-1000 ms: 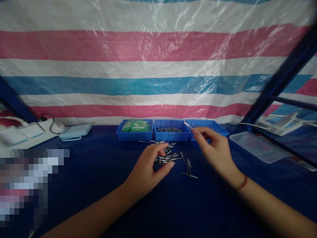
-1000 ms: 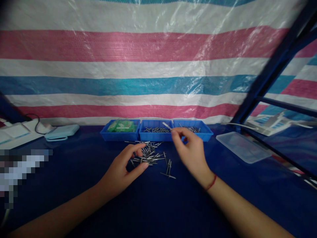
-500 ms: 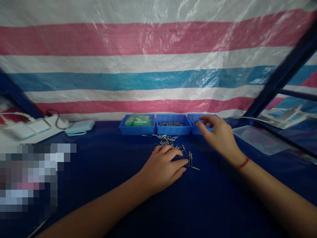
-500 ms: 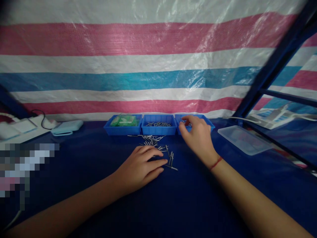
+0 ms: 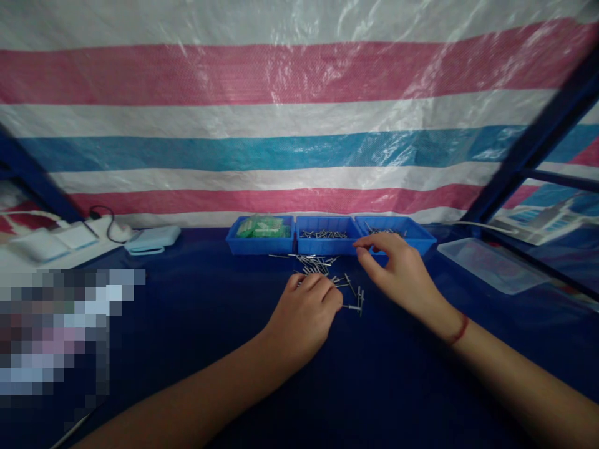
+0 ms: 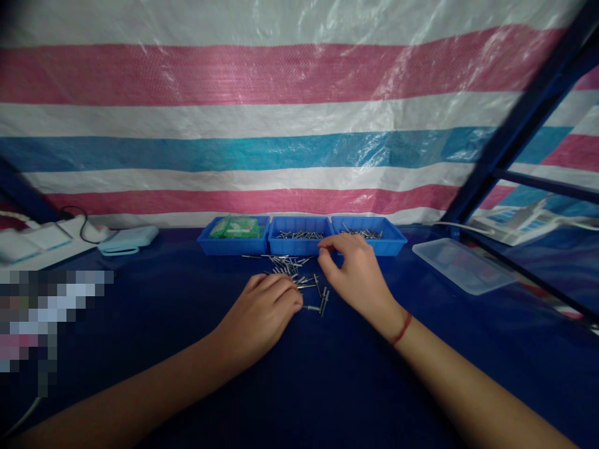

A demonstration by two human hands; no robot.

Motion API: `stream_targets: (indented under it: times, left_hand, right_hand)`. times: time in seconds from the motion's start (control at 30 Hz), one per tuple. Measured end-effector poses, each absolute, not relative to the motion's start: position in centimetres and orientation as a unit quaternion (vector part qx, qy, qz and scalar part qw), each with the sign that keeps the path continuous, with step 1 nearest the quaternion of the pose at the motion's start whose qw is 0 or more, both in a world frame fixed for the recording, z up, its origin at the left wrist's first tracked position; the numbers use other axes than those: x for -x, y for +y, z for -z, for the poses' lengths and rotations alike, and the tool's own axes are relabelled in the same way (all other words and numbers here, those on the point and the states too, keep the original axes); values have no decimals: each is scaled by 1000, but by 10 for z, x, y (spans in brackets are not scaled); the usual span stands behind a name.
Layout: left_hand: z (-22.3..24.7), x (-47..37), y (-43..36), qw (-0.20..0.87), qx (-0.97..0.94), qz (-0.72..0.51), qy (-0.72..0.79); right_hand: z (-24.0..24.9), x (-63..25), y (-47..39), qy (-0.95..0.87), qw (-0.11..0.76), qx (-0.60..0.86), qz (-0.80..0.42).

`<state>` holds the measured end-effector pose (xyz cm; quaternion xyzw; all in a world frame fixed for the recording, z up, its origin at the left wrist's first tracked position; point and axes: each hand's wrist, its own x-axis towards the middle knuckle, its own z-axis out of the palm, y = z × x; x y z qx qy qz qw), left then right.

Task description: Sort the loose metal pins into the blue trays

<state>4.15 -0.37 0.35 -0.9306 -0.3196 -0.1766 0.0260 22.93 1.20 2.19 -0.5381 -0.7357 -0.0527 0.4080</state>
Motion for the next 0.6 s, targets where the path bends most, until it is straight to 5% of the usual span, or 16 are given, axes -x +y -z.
stream_targets:
  times: [0.17, 0.6]
  left_hand:
    - [-10, -24, 18, -36, 889, 258, -378]
    - [4, -29, 10, -321, 723, 473, -387]
  right_hand:
    - [-25, -217, -2, -767, 379, 511, -78]
    - [-14, -197, -15, -806, 345, 457, -149]
